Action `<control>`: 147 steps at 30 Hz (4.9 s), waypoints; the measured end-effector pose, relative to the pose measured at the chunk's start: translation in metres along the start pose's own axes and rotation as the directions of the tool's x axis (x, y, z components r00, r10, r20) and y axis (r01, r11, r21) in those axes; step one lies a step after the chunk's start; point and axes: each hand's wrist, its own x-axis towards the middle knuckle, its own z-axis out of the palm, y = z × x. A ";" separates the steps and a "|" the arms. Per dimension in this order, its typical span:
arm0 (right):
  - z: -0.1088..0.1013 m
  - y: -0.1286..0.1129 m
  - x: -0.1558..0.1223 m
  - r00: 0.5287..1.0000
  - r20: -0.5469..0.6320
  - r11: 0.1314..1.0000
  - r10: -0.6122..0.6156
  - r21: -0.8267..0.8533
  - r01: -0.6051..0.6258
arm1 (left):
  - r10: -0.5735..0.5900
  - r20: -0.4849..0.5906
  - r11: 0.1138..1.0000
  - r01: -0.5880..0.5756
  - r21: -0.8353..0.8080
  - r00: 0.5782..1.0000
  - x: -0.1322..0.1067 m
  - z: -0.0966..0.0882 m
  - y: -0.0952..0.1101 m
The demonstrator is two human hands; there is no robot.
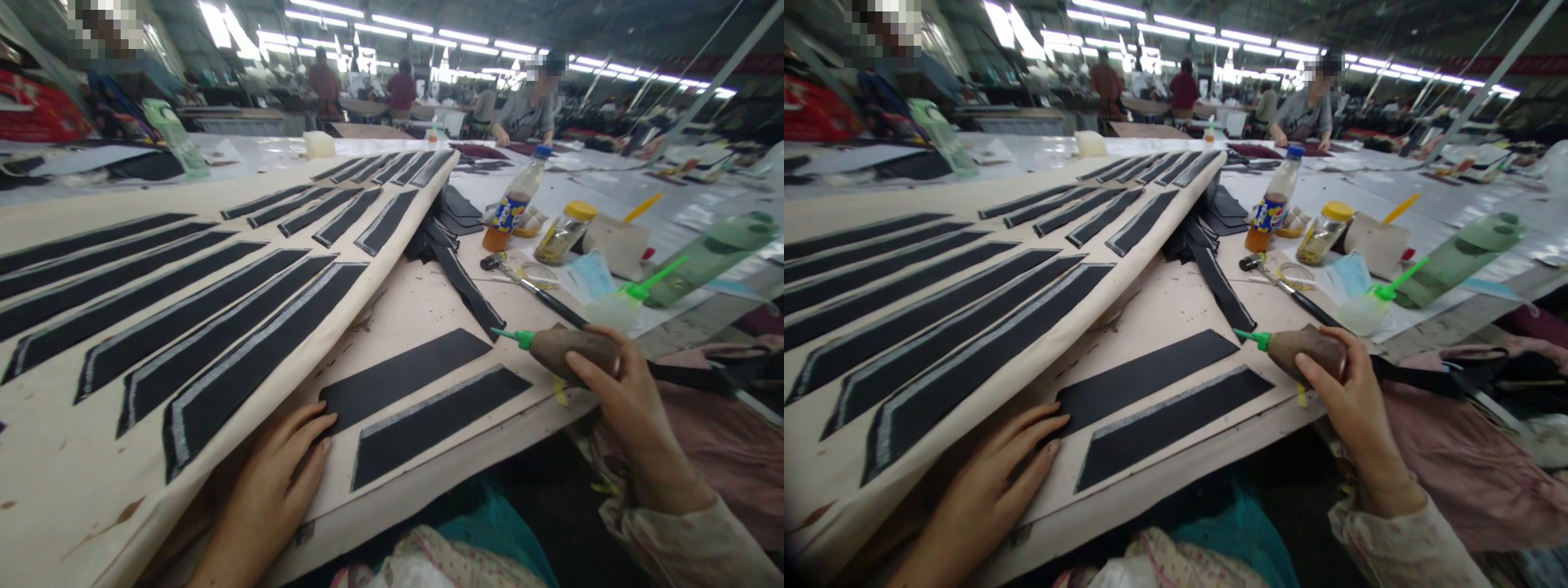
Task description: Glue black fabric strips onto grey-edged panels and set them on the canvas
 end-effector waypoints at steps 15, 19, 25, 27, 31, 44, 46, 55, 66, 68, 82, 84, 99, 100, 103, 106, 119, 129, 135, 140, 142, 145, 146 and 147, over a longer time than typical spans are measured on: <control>0.000 -0.012 -0.008 0.990 0.090 0.950 -0.105 -0.286 0.126 | 0.036 0.003 0.999 -0.036 0.016 0.999 -0.001 0.001 -0.003; 0.002 -0.010 -0.007 0.984 0.106 0.945 -0.144 -0.281 0.169 | 0.030 0.019 0.999 -0.031 0.024 0.999 -0.001 0.001 -0.004; 0.006 -0.011 -0.009 0.981 0.126 0.942 -0.148 -0.284 0.178 | 0.030 0.007 0.999 -0.030 0.024 1.000 0.000 0.001 -0.004; 0.006 -0.011 -0.007 0.984 0.112 0.942 -0.139 -0.291 0.166 | 0.026 0.002 0.999 -0.026 0.018 1.000 0.000 0.001 -0.004; 0.003 -0.010 -0.004 0.993 0.072 0.944 -0.096 -0.309 0.114 | 0.031 -0.004 0.999 -0.031 0.018 1.000 0.000 0.002 -0.004; 0.014 -0.010 -0.004 0.986 0.099 0.945 -0.131 -0.287 0.154 | 0.028 0.003 0.999 -0.028 0.018 1.000 0.000 0.002 -0.004; 0.015 -0.009 -0.002 0.986 0.080 0.944 -0.145 -0.287 0.162 | 0.028 -0.002 1.000 -0.027 0.013 1.000 0.000 0.002 -0.004; 0.021 -0.012 -0.002 0.985 0.114 0.943 -0.128 -0.295 0.157 | 0.049 -0.020 0.999 -0.048 0.020 0.999 0.000 0.002 -0.002; 0.029 -0.011 0.003 0.984 0.128 0.953 -0.121 -0.264 0.152 | 0.082 -0.038 0.995 -0.080 0.052 0.996 0.000 0.000 0.000; 0.030 -0.013 0.004 0.986 0.106 0.949 -0.129 -0.276 0.154 | 0.088 -0.045 0.995 -0.086 0.054 0.995 0.000 0.001 0.000; 0.039 -0.019 0.007 0.974 0.156 0.943 -0.165 -0.265 0.202 | 0.083 -0.032 0.996 -0.081 0.041 0.996 0.002 -0.001 0.003; 0.041 -0.021 0.007 0.979 0.144 0.946 -0.143 -0.271 0.178 | 0.074 -0.024 0.997 -0.073 0.039 0.997 0.001 -0.001 0.002; 0.051 -0.029 0.006 0.977 0.144 0.943 -0.159 -0.271 0.194 | 0.053 -0.019 0.998 -0.053 0.020 0.998 0.000 0.000 0.002; 0.052 -0.030 0.004 0.973 0.162 0.945 -0.163 -0.259 0.201 | 0.055 -0.019 0.998 -0.054 0.020 0.998 0.000 0.000 0.002; 0.054 -0.032 0.001 0.970 0.191 0.951 -0.150 -0.241 0.195 | 0.057 -0.014 0.998 -0.057 0.020 0.998 -0.001 0.000 0.001; 0.052 -0.031 0.004 0.978 0.157 0.949 -0.137 -0.263 0.175 | 0.049 -0.003 0.999 -0.049 0.019 0.999 -0.002 0.000 0.002; 0.072 -0.056 -0.030 0.950 0.280 0.963 -0.137 -0.188 0.194 | 0.020 0.022 1.000 -0.020 -0.015 1.000 -0.002 0.000 0.002; 0.044 -0.030 -0.008 0.978 0.128 0.935 -0.166 -0.293 0.197 | 0.039 0.010 0.999 -0.039 -0.005 0.999 -0.002 0.002 0.001; 0.066 -0.051 -0.035 0.947 0.275 0.952 -0.167 -0.204 0.228 | 0.042 0.019 0.999 -0.042 -0.002 0.999 -0.001 0.002 0.001; 0.047 -0.034 -0.015 0.973 0.162 0.941 -0.165 -0.270 0.204 | 0.036 0.030 0.999 -0.036 -0.004 0.999 -0.002 0.002 0.000; 0.041 -0.028 -0.008 0.977 0.117 0.930 -0.180 -0.305 0.207 | 0.036 0.025 0.999 -0.036 -0.008 0.999 -0.002 0.003 0.000; 0.047 -0.032 -0.014 0.971 0.143 0.931 -0.189 -0.290 0.224 | 0.037 0.009 0.999 -0.037 -0.017 0.999 -0.001 0.003 0.000; 0.051 -0.036 -0.019 0.967 0.175 0.936 -0.183 -0.270 0.226 | 0.036 0.007 0.999 -0.036 -0.018 0.999 -0.001 0.003 0.000; 0.056 -0.040 -0.023 0.962 0.209 0.942 -0.175 -0.250 0.225 | 0.036 0.009 0.999 -0.035 -0.018 0.999 -0.001 0.003 0.001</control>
